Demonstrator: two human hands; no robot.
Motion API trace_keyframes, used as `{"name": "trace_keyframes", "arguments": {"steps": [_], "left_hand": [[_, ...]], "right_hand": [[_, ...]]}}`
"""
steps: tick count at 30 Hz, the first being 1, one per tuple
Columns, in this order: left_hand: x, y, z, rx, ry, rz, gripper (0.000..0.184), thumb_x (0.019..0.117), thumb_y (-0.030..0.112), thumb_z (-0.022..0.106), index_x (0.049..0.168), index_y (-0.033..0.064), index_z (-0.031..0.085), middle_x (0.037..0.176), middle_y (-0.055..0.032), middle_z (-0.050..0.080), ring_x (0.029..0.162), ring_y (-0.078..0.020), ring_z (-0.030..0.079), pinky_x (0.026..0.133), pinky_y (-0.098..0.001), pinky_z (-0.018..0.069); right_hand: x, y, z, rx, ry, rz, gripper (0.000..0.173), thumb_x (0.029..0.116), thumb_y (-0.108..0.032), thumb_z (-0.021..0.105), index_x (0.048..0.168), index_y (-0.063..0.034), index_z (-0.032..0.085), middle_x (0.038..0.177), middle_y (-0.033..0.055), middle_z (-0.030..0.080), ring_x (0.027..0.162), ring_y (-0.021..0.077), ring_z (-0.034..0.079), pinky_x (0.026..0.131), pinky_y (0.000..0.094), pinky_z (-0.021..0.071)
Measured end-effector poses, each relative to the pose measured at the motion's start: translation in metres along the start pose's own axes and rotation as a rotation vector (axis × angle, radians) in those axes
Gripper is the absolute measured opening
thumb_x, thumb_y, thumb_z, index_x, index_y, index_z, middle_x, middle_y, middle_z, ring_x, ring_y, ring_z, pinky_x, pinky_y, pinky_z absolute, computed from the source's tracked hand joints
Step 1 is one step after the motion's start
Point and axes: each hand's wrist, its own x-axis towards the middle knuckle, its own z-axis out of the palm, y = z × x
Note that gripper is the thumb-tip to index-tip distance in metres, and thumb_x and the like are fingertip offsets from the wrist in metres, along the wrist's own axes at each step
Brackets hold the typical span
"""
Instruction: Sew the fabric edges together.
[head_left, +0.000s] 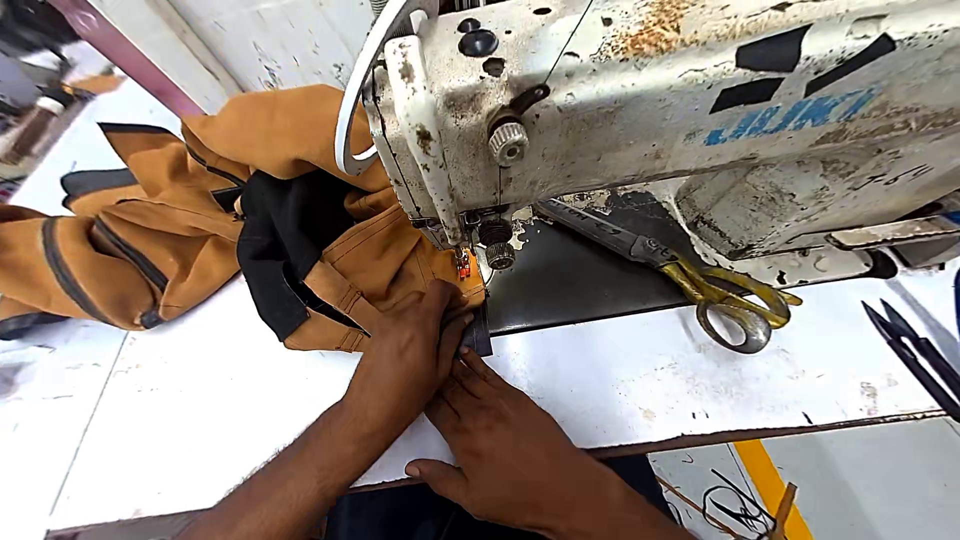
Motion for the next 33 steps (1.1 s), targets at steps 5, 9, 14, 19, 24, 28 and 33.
{"name": "trace_keyframes", "arguments": {"steps": [5, 9, 14, 19, 24, 28, 33], "left_hand": [[-0.007, -0.002, 0.011, -0.001, 0.003, 0.099, 0.024, 0.0983, 0.015, 0.062, 0.118, 0.0078, 0.073, 0.113, -0.0079, 0.073, 0.109, -0.0253, 0.068, 0.094, -0.0417, 0.0561], [-0.010, 0.001, 0.017, 0.030, -0.005, 0.106, 0.027, 0.0939, 0.007, 0.062, 0.117, 0.0086, 0.076, 0.122, -0.0084, 0.071, 0.112, -0.0281, 0.066, 0.093, -0.0446, 0.0543], [-0.014, 0.001, 0.023, 0.089, 0.010, 0.139, 0.031, 0.0948, 0.006, 0.060, 0.123, 0.0066, 0.073, 0.126, -0.0110, 0.069, 0.108, -0.0302, 0.066, 0.089, -0.0450, 0.0545], [-0.017, -0.003, 0.027, 0.067, 0.039, 0.150, 0.033, 0.0960, 0.009, 0.057, 0.126, 0.0077, 0.072, 0.128, -0.0106, 0.068, 0.111, -0.0278, 0.065, 0.091, -0.0418, 0.0538], [-0.016, -0.006, 0.027, 0.061, 0.039, 0.144, 0.032, 0.0966, 0.012, 0.057, 0.125, 0.0102, 0.072, 0.129, -0.0076, 0.068, 0.113, -0.0253, 0.065, 0.093, -0.0401, 0.0544], [-0.015, -0.004, 0.029, 0.104, 0.037, 0.121, 0.033, 0.0970, 0.012, 0.057, 0.126, 0.0110, 0.072, 0.129, -0.0068, 0.068, 0.111, -0.0245, 0.065, 0.090, -0.0385, 0.0547], [-0.012, -0.006, 0.030, 0.102, 0.032, 0.100, 0.032, 0.0978, 0.012, 0.056, 0.125, 0.0127, 0.072, 0.129, -0.0054, 0.067, 0.111, -0.0231, 0.065, 0.088, -0.0370, 0.0553]], "right_hand": [[-0.011, 0.040, -0.031, 0.201, 0.400, 0.068, 0.027, 0.0994, -0.025, 0.055, 0.092, -0.0098, 0.076, 0.097, 0.0003, 0.075, 0.098, 0.0093, 0.071, 0.082, 0.0290, 0.0604], [0.000, 0.068, -0.050, -0.063, 0.305, 0.198, 0.034, 0.0991, -0.018, 0.051, 0.126, -0.0119, 0.071, 0.121, 0.0047, 0.071, 0.113, 0.0206, 0.066, 0.094, 0.0372, 0.0551], [0.017, 0.072, -0.041, -0.343, 0.125, 0.176, 0.049, 0.0947, -0.006, 0.053, 0.141, -0.0184, 0.063, 0.120, 0.0139, 0.061, 0.106, 0.0334, 0.058, 0.080, 0.0456, 0.0480], [0.021, 0.063, -0.038, -0.412, 0.123, 0.229, 0.047, 0.0967, -0.006, 0.051, 0.140, -0.0175, 0.064, 0.124, 0.0152, 0.062, 0.112, 0.0347, 0.059, 0.094, 0.0540, 0.0447], [0.020, 0.064, -0.035, -0.438, 0.127, 0.237, 0.049, 0.0950, -0.006, 0.053, 0.141, -0.0189, 0.063, 0.132, 0.0156, 0.061, 0.119, 0.0358, 0.059, 0.103, 0.0603, 0.0415], [0.022, 0.065, -0.034, -0.469, 0.127, 0.243, 0.049, 0.0951, -0.006, 0.053, 0.141, -0.0205, 0.064, 0.130, 0.0156, 0.061, 0.117, 0.0361, 0.060, 0.104, 0.0623, 0.0404], [0.025, 0.066, -0.030, -0.493, 0.127, 0.276, 0.052, 0.0923, -0.006, 0.055, 0.140, -0.0242, 0.064, 0.133, 0.0172, 0.060, 0.116, 0.0392, 0.060, 0.104, 0.0669, 0.0384]]}}
